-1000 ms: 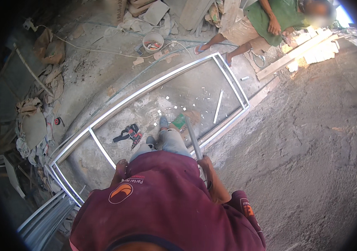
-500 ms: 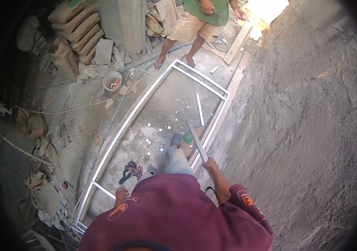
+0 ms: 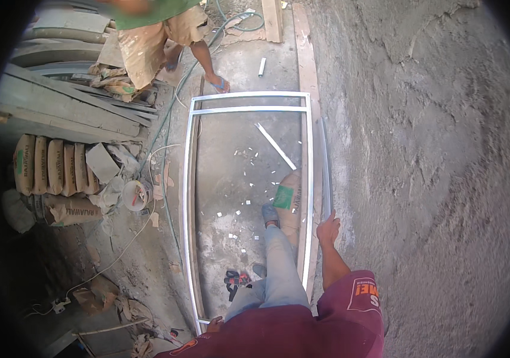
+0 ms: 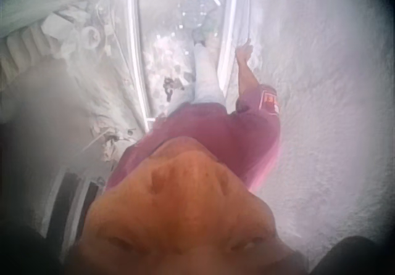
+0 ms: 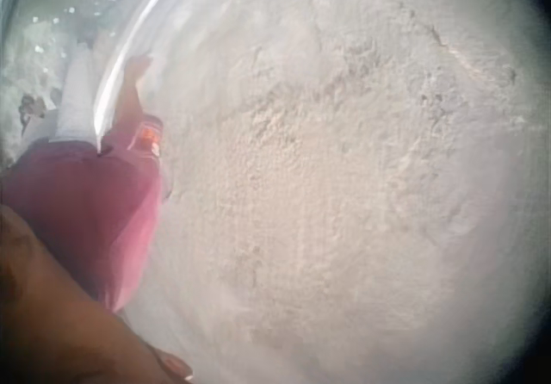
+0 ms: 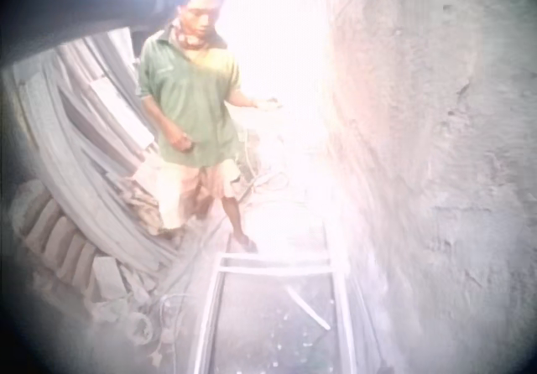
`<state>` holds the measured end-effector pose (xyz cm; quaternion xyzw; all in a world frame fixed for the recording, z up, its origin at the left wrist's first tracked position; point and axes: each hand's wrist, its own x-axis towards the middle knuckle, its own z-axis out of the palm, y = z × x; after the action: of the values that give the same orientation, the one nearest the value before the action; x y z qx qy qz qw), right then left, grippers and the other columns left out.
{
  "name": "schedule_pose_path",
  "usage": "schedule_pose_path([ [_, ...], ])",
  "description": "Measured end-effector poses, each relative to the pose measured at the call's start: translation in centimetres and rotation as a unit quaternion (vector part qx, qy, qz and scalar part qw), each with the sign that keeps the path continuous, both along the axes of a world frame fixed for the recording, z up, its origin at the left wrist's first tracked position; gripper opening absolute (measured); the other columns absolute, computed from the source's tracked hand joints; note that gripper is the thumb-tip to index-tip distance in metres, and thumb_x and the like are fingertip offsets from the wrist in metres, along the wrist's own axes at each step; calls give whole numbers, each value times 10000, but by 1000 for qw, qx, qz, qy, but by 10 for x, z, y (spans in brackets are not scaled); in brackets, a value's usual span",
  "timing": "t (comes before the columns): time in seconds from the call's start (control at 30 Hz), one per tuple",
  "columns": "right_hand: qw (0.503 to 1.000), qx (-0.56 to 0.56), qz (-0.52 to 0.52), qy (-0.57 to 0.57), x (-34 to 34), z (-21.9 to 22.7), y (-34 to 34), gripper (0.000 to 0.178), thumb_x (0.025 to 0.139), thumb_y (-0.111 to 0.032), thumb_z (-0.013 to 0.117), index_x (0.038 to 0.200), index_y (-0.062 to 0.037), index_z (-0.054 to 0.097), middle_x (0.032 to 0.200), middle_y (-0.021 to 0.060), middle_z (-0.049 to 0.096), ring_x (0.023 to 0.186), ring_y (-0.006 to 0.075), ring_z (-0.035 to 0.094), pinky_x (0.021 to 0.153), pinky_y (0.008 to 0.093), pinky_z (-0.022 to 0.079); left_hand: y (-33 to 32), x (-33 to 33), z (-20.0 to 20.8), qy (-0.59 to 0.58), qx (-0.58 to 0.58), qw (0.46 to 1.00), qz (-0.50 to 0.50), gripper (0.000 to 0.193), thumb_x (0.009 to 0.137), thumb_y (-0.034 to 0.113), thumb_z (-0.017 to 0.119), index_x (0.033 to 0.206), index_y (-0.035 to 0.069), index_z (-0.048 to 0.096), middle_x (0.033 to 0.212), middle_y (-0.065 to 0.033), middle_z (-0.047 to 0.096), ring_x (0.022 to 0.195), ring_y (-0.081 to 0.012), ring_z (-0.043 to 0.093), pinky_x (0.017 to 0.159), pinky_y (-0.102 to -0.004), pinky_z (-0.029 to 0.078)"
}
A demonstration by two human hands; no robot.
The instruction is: The person assembles a rectangular metal frame on the floor, using a tape measure to measure and mark the metal profiles. They position the frame pieces and verify dimensions before proceeding.
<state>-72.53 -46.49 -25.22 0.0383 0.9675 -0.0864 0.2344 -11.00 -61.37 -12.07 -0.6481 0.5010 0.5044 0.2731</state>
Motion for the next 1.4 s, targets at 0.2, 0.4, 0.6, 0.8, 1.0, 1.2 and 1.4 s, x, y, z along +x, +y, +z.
schedule_pose_path([
  [0.2,999,-14,-20,36,-70,-130,-33,737,905,-77,593,1552,-128,244,1248,202,468,1164,386,486,989,508,417,-58,-88,23,-51,57,990,119,458,949,212,593,1347,-9,548,1052,-138,697,880,-202,680,767,-322,552],
  [0.4,996,36,-79,11,-84,-219,-37,717,929,-92,582,1557,-180,248,1313,182,458,1225,369,467,997,525,404,-90,-98,-14,-82,58,994,48,528,931,247,619,1354,-54,525,1039,-156,693,894,-198,677,784,-320,547],
  [0.6,969,177,-172,-32,-89,-234,-23,704,920,-121,587,1543,-202,268,1406,150,429,1282,342,462,1020,544,413,-107,-139,-51,-44,63,990,120,463,942,229,618,1307,-50,556,969,-95,692,825,-155,636,749,-295,517],
  [0.8,965,101,-179,-165,-75,-100,-36,727,836,-152,648,1497,-162,346,1436,168,412,1326,358,445,1070,527,393,-124,-177,-50,38,-65,996,52,442,930,257,639,1305,22,620,1003,-107,717,849,-162,657,761,-300,523],
  [1.0,971,-84,-7,-222,-86,-15,-64,676,770,-298,750,1334,8,538,1254,300,584,1214,430,562,1049,427,455,-175,-200,-79,43,-97,994,-31,451,910,304,662,1272,36,650,968,-117,717,832,-170,669,752,-317,540],
  [1.2,920,-249,-1,-304,-197,32,-184,546,892,-227,706,1350,13,528,946,154,698,749,219,700,548,340,517,-225,-301,-48,142,-111,984,9,389,947,199,582,1268,-21,607,1077,-157,707,952,-233,678,813,-362,544],
  [1.4,942,-225,157,-192,-310,65,-295,567,837,-252,710,1314,22,576,867,171,710,697,223,688,667,359,547,-323,-397,-103,197,-20,969,150,382,929,167,579,1257,-27,613,1108,-176,704,989,-246,684,846,-358,539],
])
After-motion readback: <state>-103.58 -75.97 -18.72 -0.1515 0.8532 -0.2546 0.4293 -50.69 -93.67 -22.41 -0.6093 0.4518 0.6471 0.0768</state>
